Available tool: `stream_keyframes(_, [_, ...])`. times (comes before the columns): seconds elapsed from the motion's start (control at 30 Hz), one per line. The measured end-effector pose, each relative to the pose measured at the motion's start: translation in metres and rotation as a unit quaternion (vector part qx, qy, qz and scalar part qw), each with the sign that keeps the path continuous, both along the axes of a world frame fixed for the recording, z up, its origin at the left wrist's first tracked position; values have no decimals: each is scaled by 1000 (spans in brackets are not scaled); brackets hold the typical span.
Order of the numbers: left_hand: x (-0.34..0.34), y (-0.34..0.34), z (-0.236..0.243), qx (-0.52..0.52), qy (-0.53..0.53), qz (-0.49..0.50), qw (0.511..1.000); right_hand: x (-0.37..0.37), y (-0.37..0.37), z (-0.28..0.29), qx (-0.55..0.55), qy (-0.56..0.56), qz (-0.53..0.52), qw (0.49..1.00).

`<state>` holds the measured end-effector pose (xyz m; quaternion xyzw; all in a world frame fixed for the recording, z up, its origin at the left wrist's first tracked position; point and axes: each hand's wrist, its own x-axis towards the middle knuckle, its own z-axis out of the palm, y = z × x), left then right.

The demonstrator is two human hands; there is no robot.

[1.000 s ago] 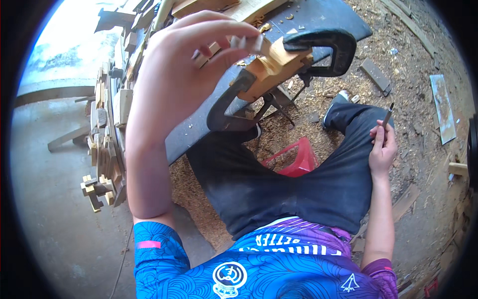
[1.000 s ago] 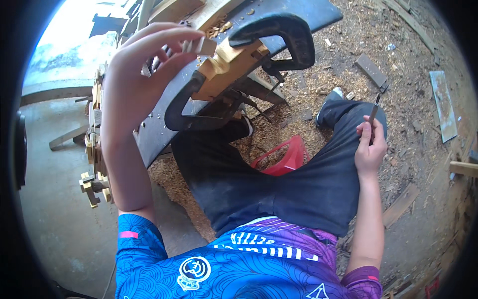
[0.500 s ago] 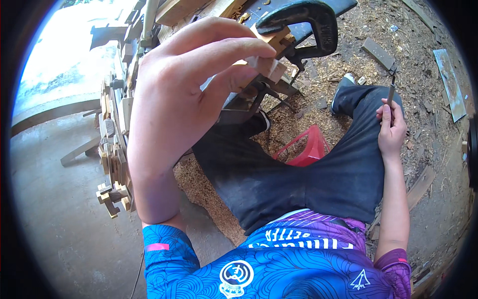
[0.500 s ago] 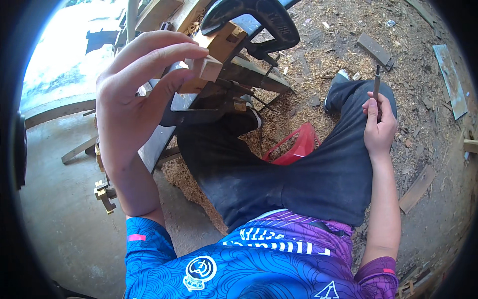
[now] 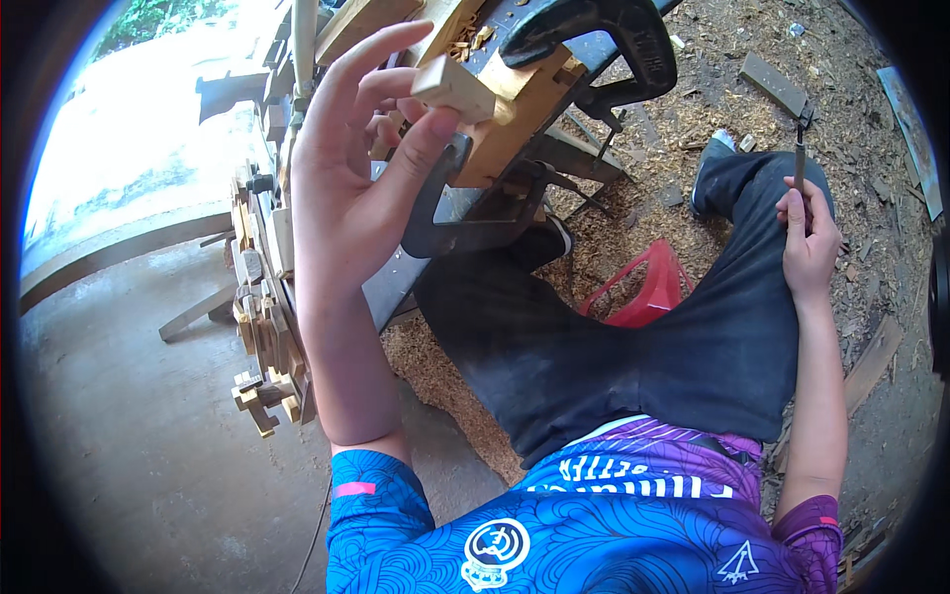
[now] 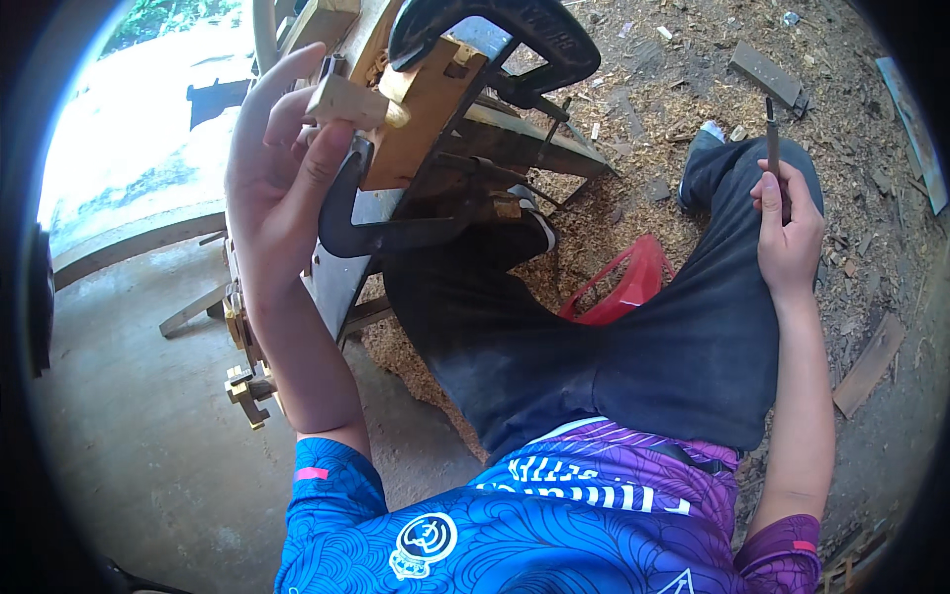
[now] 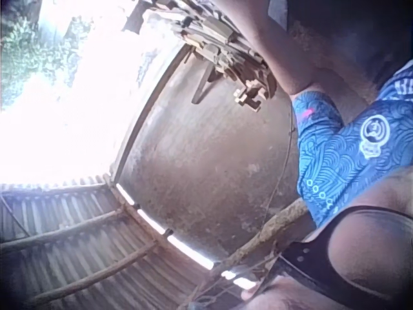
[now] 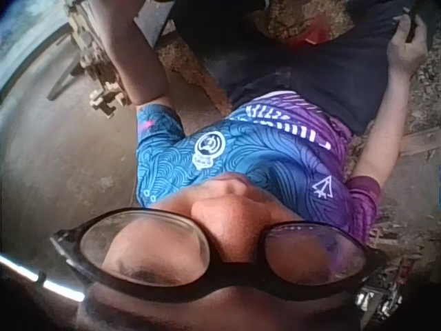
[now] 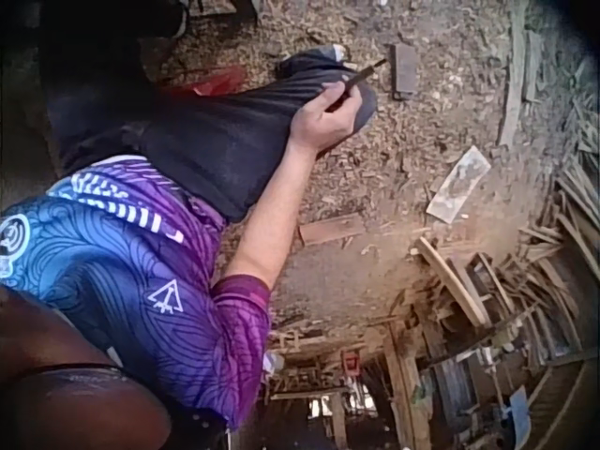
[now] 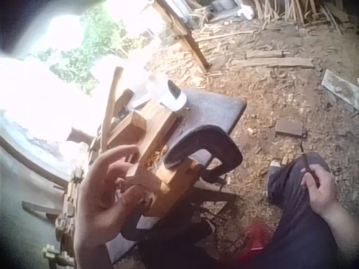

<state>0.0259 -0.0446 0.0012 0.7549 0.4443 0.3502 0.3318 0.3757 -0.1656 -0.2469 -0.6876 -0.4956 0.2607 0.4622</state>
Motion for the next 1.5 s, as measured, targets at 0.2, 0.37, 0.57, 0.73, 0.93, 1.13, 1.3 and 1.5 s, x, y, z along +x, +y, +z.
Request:
stream_keyframes(0.2, [2,-1,11,-22,72,12,997,-1,1,-1,-9,6,2,1000])
stream_keyframes(0.37, [3,1,12,-34,114,24,993,1,2,-2,-11,8,-2,1000])
stream_keyframes(0.57, [-5,15,10,-130,87,34,987,0,1,-6,-13,22,4,1000])
stream_keyframes(0.73, [-10,22,8,-137,85,12,987,5,-1,-8,-14,13,-2,1000])
stream_keyframes(0.93, [-20,32,-2,-163,42,-11,986,5,1,-11,-6,14,0,1000])
stream_keyframes(1.13, [-28,45,4,-300,-24,-38,953,6,0,-12,-12,4,6,1000])
stream_keyframes(1.3, [-40,65,9,-304,67,-94,946,8,1,-14,-16,-5,9,1000])
stream_keyframes(1.5, [-24,56,5,-276,7,-27,961,8,1,-15,-12,-4,11,1000])
